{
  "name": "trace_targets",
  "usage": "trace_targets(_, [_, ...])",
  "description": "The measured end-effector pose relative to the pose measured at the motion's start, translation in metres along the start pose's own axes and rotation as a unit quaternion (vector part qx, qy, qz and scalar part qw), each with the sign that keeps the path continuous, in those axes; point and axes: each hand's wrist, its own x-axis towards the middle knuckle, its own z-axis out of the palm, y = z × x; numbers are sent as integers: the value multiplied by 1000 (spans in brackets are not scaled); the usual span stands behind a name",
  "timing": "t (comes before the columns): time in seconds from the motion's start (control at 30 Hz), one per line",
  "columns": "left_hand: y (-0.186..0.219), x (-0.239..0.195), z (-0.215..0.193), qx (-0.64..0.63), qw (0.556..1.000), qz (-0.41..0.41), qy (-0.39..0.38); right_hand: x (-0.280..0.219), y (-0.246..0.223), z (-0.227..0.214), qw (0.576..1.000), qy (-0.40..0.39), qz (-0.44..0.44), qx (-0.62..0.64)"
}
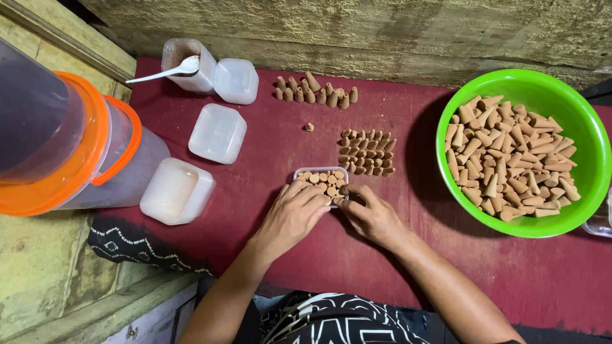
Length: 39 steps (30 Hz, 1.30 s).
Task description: The person packages small incense cones into plastic containers from a central pile.
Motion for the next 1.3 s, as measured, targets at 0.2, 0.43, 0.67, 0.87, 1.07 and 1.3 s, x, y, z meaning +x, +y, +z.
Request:
trace_targets(0.2, [-5, -21, 15, 61, 994, 37, 85, -1, -2, 0, 1000, 11, 2, 12])
trace_targets(0.43, [-14, -28, 40, 106, 985, 48, 123, 2, -2, -1, 1000, 9, -4, -9])
trace_targets(0.67, [-11, -27, 27, 104, 985, 62, 123, -12, 12, 3, 999, -31, -24, 1])
trace_targets(0.87, [-12, -28, 17, 51, 980, 53, 185, -8, 8, -6, 999, -21, -27, 19])
trace_targets(1.07, [-84, -28, 20, 60, 972, -31, 227, 14, 26, -12, 1000, -11, 14, -22])
trace_targets(1.3, [-116, 25, -21, -65, 972, -110, 197, 106, 31, -9, 972, -93, 41, -212])
